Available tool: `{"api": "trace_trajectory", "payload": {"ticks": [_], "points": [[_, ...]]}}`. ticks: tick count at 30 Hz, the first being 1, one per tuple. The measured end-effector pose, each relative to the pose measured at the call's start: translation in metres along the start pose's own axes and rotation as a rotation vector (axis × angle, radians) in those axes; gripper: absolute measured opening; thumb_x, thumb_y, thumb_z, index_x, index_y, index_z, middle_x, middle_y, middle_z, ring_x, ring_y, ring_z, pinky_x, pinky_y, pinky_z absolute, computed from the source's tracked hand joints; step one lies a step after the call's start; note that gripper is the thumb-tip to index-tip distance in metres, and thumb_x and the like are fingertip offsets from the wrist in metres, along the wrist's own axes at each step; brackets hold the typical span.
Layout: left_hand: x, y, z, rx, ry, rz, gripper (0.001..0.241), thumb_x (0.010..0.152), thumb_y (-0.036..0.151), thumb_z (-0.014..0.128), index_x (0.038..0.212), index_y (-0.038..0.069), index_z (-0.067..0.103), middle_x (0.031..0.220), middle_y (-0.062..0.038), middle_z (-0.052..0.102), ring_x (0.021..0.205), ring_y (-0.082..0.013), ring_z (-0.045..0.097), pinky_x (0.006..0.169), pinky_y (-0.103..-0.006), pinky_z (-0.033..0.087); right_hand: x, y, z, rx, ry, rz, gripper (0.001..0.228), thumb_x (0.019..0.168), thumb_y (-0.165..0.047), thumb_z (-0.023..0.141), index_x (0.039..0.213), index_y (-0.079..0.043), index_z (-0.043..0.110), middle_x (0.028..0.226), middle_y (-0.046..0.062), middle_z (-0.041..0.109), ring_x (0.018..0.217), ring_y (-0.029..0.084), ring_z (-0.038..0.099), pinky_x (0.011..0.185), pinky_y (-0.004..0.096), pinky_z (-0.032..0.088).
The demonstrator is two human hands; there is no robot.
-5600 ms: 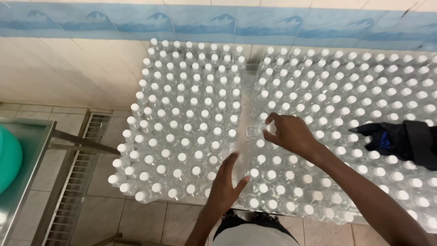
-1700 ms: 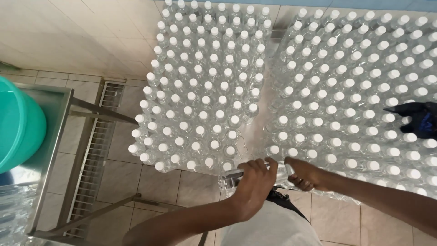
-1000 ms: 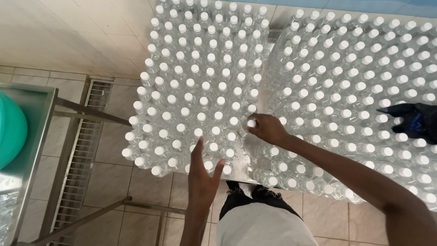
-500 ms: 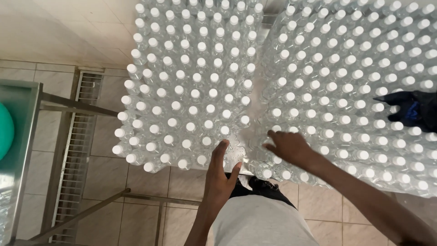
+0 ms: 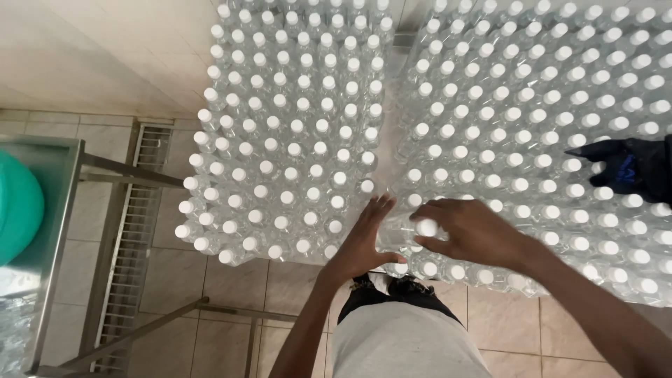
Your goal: Manual tightening of screw caps on plastic water bottles arranged in a large grid on a metal table.
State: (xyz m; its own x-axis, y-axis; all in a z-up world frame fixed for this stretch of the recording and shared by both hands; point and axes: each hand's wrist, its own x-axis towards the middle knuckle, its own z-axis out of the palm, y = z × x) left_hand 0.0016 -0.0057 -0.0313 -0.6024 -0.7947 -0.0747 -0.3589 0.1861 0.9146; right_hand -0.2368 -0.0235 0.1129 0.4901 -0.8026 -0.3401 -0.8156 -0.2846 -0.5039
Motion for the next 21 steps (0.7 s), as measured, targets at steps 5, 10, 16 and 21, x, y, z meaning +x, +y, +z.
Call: {"api": "trace_trajectory", "payload": {"ticks": [5,10,16,21], "points": [[0.045,0.041,-0.003,-0.452,-0.256,-0.046,0.100,0.077,0.035,0.094,0.158,0.016,0.039,0.152,-0.023,0.050,0.137,-0.0364,0.049,0.115,-0.0485,0.042,-0.018,0.021,-0.052,0.339,0.136,0.138,0.043,0.090,-0.026,0.084,0.129,-0.008,0.077,0.092,0.021,0.082,0.085,0.038,0.080,0.080,0.052,0.065],[0.080,0.000,0.056,-0.912,-0.210,-0.124,0.048,0.099,0.019,0.084,0.133,0.004,0.054,0.109,-0.026,0.077,0.089,-0.0347,0.082,0.075,-0.0434,0.068,-0.032,0.102,-0.024,0.540,0.345,0.318,0.047,0.109,-0.031,0.064,0.152,-0.013,0.063,0.099,0.018,0.078,0.091,0.031,0.076,0.082,0.047,0.061],[0.090,0.009,0.080,-1.054,-0.141,-0.381,0.056,0.102,0.026,0.082,0.140,-0.006,0.055,0.132,-0.034,0.072,0.106,-0.0475,0.078,0.080,-0.0540,0.069,-0.096,0.161,0.010,0.634,0.404,0.489,0.038,0.107,-0.025,0.069,0.143,-0.011,0.071,0.096,0.019,0.083,0.086,0.031,0.078,0.080,0.044,0.062],[0.097,0.029,0.086,-0.981,-0.119,-0.446,0.063,0.097,0.035,0.086,0.140,-0.002,0.059,0.135,-0.031,0.073,0.112,-0.0463,0.077,0.088,-0.0555,0.067,-0.121,0.176,0.012,0.692,0.349,0.572,0.037,0.108,-0.026,0.068,0.140,-0.010,0.075,0.096,0.021,0.084,0.087,0.030,0.077,0.082,0.043,0.064]]}}
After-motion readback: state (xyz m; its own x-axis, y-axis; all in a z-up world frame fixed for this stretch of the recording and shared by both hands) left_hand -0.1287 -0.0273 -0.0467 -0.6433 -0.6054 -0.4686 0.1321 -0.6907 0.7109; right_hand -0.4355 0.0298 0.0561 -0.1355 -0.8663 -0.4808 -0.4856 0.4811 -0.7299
